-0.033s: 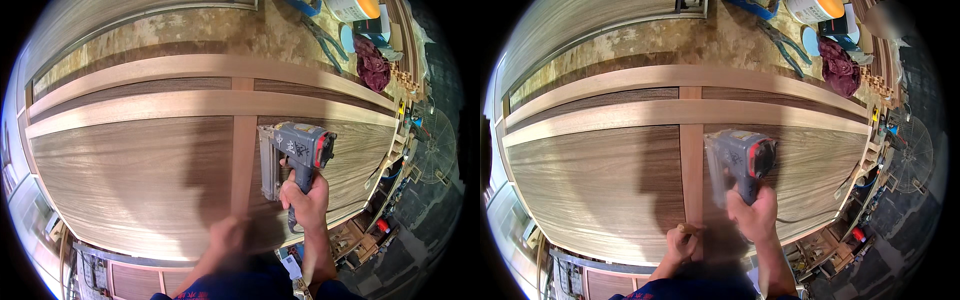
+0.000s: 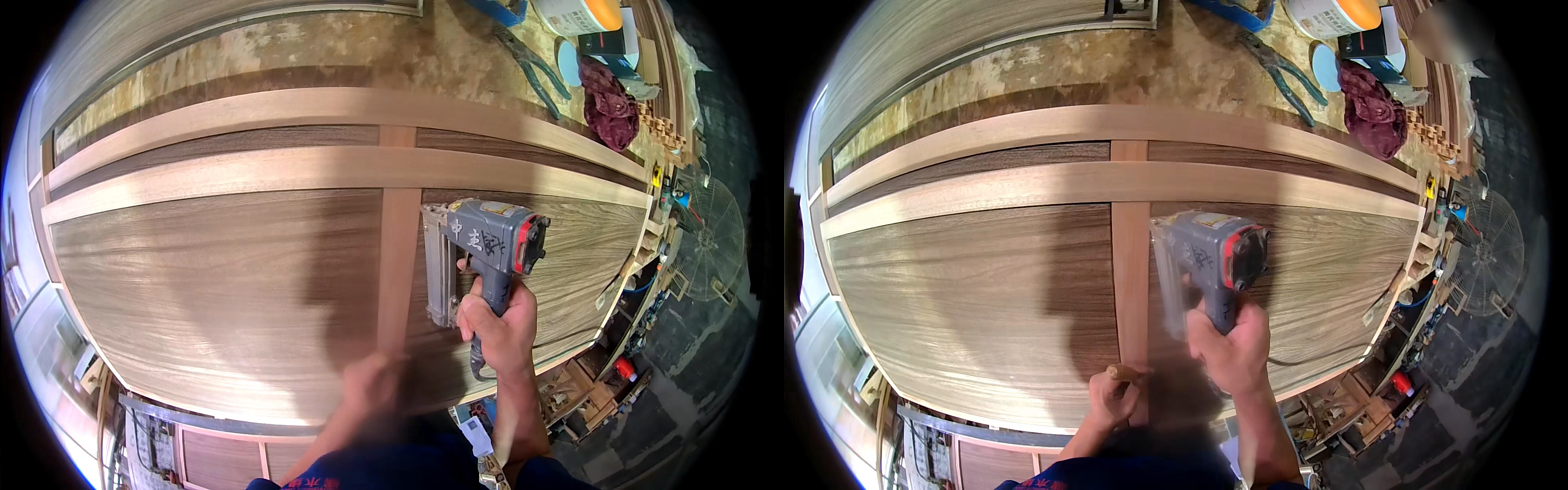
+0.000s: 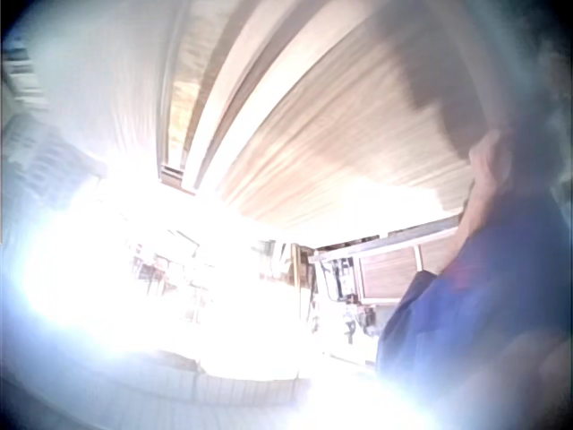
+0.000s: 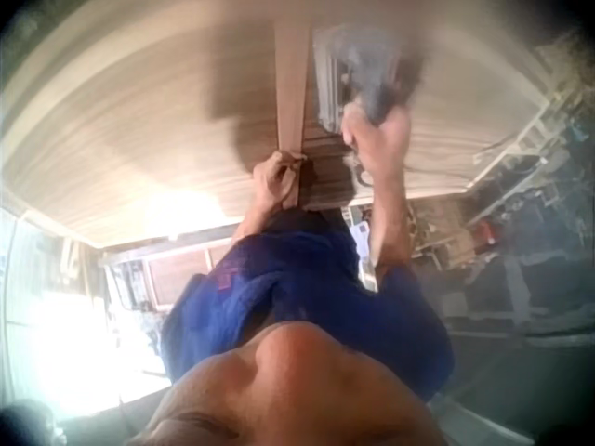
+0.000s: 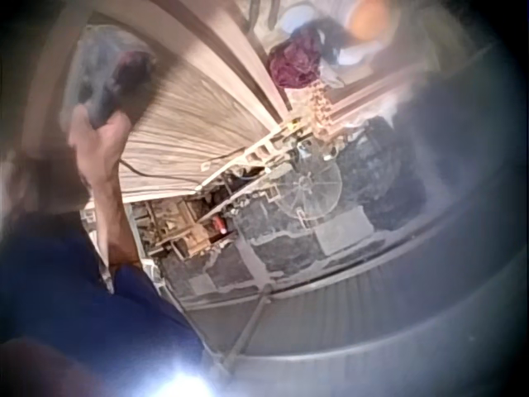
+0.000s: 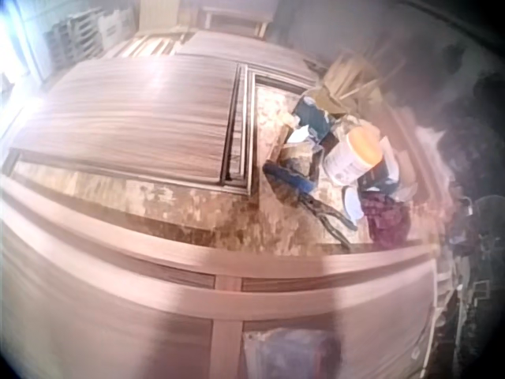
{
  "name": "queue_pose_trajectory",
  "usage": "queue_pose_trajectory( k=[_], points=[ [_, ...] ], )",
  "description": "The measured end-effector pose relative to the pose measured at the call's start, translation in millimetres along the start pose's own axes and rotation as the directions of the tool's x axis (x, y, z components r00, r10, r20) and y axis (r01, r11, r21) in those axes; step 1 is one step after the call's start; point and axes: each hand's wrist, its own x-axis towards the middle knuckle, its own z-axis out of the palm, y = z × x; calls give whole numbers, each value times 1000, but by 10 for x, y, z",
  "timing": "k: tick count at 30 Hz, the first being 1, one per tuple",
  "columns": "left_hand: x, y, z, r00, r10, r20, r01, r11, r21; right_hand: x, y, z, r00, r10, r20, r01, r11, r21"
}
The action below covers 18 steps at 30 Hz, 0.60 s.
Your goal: The person assembles a wooden door panel by attaching a wooden strip to the frame. They use a putty knife to apply adhesive, a rubber mallet to tap the strip into place, and a nail gun to secure it. The person also uses a sander to smooth the edges of the strip and the door frame.
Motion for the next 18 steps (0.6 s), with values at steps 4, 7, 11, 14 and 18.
queue_pose_trajectory(
  k=[4,7,11,14,18],
  points=[
    [7,-14,-14,1000,24,14,-24,1000,4,38,16,21,1000,-23,9,23,1000,-9],
    [5,-55,10,999,40,-23,-41,999,-36,32,15,50,999,-33,-16,33,999,-25],
    [5,-27,-22,1000,-4,21,4,1000,7,-40,-1,75,999,-30,-12,30,998,-62],
    [-3,-27,-7,1000,-8,17,8,1000,-19,-54,52,60,1000,-15,-8,14,998,-63],
    [-13,77,-37,1000,9,0,-9,1000,-10,-157,65,32,999,-25,-35,23,998,-52]
  ],
)
